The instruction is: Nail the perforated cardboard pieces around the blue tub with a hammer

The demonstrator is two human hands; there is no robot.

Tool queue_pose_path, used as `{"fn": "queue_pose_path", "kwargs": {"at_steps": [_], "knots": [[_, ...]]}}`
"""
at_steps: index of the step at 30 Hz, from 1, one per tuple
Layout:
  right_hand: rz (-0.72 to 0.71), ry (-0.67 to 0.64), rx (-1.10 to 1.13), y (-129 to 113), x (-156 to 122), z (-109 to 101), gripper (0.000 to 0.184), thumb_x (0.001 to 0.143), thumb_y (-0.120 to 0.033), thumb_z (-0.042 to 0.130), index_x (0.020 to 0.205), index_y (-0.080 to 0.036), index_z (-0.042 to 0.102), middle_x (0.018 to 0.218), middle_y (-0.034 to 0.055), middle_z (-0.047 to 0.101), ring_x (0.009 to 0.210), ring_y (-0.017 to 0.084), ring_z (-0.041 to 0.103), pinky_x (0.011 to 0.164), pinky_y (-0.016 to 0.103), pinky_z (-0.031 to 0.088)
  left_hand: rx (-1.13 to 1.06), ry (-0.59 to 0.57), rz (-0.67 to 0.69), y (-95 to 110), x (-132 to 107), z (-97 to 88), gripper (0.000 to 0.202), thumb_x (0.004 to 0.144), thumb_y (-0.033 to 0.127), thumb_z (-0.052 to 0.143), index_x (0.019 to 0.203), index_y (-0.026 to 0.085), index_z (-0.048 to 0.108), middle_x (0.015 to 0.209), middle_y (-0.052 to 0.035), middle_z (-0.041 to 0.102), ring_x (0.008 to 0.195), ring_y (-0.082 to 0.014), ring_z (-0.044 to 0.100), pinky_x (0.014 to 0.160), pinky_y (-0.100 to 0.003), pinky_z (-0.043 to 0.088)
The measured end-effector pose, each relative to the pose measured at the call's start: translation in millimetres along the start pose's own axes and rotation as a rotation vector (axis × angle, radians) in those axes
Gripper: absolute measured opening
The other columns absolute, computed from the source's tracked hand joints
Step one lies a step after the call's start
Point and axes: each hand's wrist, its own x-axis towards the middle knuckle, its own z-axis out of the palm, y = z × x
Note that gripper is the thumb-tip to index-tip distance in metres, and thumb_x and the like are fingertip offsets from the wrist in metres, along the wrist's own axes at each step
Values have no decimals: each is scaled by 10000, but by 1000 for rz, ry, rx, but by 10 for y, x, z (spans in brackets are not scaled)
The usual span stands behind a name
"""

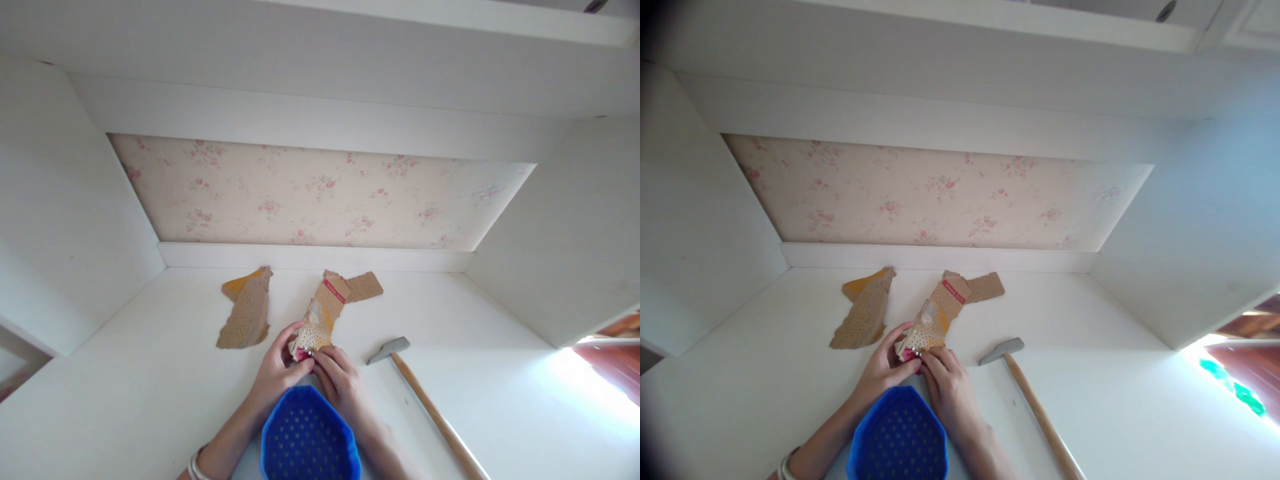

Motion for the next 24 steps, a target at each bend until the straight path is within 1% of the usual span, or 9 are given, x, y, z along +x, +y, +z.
{"fn": "queue_pose_path", "kwargs": {"at_steps": [3,6,9,11,14,16,18,21,24], "knots": [[6,-30,7,-19,-6,-1,201,1012,-169,460,1091,-224,635,1010,70,662,894,191,630,801,301,537,102,-5,10,-13,-7,-4,685,755,243,737,1375,171,453,1138,-103,667,1035,-259,663,929,-371,522],[24,-44,11,-49,-16,-21,204,1009,-149,444,1049,-217,632,960,62,659,829,175,644,750,267,537,233,-20,79,-24,-16,0,592,786,202,678,1347,189,491,1175,-102,637,1065,-250,640,955,-378,500],[46,-38,4,-72,-29,-46,222,1000,-123,437,1073,-219,622,993,67,661,854,178,656,773,261,534,409,-43,193,-38,-23,10,413,791,163,639,1199,195,584,1084,-72,631,991,-223,637,925,-367,500],[59,-30,-4,-76,-30,-56,239,996,-108,428,1080,-222,620,999,64,662,862,178,660,781,260,531,498,-33,236,-40,-26,22,341,766,145,643,1099,192,591,1013,-51,626,929,-211,634,881,-354,507],[60,-33,-17,-65,-23,-57,249,986,-92,433,1070,-228,624,987,55,664,853,176,661,771,255,528,575,-15,242,-12,-33,50,339,731,125,649,1053,193,565,999,-41,629,932,-212,626,872,-346,497],[55,-36,-30,-59,-23,-54,252,980,-87,436,1069,-229,624,984,54,663,853,178,660,769,256,528,606,-22,231,18,-42,70,321,743,126,631,1049,196,561,1005,-39,634,946,-211,624,879,-341,489],[47,-43,-49,-60,-33,-49,246,975,-88,441,1068,-225,623,973,58,659,848,182,660,761,259,529,623,-27,218,36,-53,87,294,755,124,605,1036,198,558,975,-28,637,910,-200,628,853,-326,492],[26,-56,-84,-70,-60,-42,235,969,-98,450,1089,-213,616,961,69,652,833,194,662,736,268,533,656,-9,210,15,-60,96,300,737,101,584,1017,202,545,907,-9,626,820,-183,624,793,-310,501],[-2,-67,-117,-69,-82,-37,250,968,-105,447,1132,-217,600,969,74,649,829,205,659,728,282,534,732,17,247,-28,-53,85,320,727,91,586,1025,206,553,904,-14,625,812,-187,619,784,-320,505]]}}
